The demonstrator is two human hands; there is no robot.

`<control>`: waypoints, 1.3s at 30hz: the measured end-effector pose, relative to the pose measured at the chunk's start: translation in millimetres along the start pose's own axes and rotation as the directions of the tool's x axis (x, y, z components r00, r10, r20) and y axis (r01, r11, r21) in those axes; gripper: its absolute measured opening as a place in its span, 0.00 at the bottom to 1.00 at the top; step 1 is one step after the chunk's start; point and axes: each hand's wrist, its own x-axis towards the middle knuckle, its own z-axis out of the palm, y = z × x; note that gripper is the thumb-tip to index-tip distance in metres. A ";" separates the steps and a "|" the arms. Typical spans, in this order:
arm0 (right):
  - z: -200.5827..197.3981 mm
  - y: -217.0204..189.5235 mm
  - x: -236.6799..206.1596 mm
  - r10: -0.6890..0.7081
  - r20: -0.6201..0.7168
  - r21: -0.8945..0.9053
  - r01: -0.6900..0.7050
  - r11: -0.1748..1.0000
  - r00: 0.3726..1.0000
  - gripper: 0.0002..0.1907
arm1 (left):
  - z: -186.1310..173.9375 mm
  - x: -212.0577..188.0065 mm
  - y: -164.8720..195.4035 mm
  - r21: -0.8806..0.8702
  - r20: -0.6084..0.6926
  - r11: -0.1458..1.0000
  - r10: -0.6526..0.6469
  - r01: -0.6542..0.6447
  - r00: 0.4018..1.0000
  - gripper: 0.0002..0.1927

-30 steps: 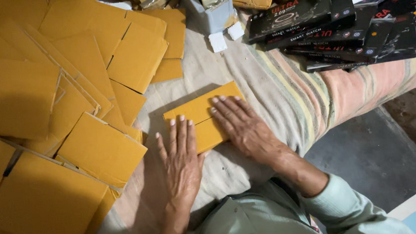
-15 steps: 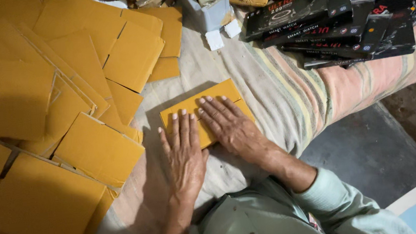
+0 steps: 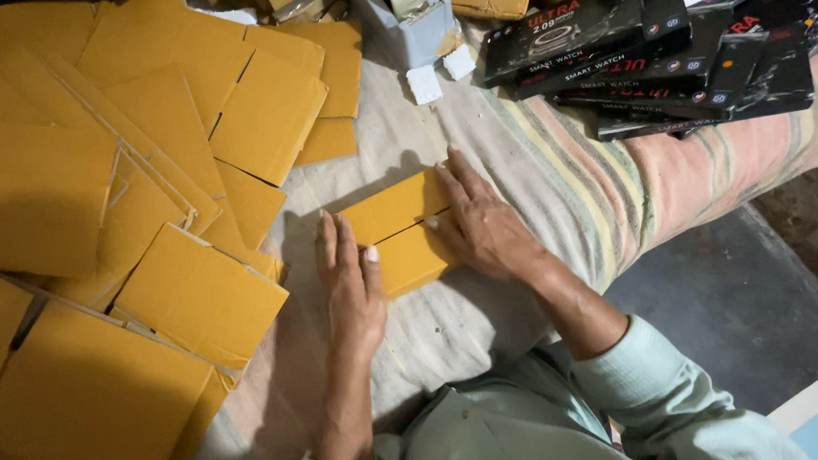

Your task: The person folds flat yellow cardboard mailer boxes into open boxes, pressing the creases and folding the side flaps by hand, then sets each finished box aside and takes the next flat blank from the pile. The person repeats this folding cycle continuously across the padded work surface.

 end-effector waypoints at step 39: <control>11.2 -27.1 4.5 0.063 -0.209 -0.341 -0.133 0.931 0.976 0.33 | 7.8 -5.9 3.4 -0.053 -0.120 0.993 -0.114 0.108 0.986 0.31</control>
